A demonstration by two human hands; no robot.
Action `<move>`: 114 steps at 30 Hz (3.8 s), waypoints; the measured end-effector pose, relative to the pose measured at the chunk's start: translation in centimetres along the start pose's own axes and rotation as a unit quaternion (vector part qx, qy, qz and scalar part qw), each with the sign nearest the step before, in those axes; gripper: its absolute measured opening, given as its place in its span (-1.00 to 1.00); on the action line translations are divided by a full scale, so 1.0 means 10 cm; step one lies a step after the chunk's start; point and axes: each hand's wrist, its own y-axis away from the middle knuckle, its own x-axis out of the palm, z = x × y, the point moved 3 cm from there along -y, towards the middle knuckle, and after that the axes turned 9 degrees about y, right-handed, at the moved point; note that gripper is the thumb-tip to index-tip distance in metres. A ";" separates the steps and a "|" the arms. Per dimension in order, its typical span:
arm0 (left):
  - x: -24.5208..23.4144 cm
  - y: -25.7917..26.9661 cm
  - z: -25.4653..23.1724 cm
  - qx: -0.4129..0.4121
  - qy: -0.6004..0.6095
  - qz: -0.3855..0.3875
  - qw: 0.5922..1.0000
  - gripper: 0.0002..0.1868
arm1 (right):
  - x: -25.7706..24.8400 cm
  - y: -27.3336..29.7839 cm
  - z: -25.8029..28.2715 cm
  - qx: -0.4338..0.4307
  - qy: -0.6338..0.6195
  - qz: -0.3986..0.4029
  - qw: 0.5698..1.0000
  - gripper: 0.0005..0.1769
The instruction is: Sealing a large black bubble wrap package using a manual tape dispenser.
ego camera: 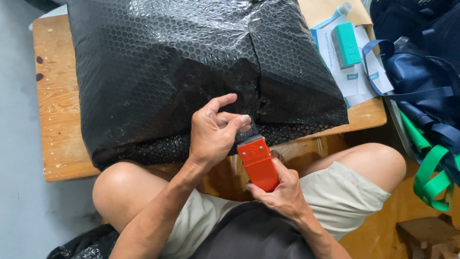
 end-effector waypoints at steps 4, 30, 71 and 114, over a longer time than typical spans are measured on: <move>0.02 0.00 -0.03 0.004 -0.020 0.001 1.000 -0.44 | 0.02 -0.01 0.00 0.003 0.012 -0.008 1.000 -0.64; 0.16 0.25 -0.03 0.300 -0.193 0.035 0.934 -0.50 | 0.07 -0.04 -0.35 0.083 -0.054 -0.023 0.995 -0.61; 0.74 0.61 0.25 0.520 -0.440 0.197 0.705 -0.71 | -0.12 0.40 -0.54 0.276 -0.164 0.000 0.947 -0.69; 0.83 0.54 0.38 0.490 -0.418 0.231 0.729 -0.72 | -0.26 0.32 -0.60 0.299 -0.226 0.045 0.926 -0.83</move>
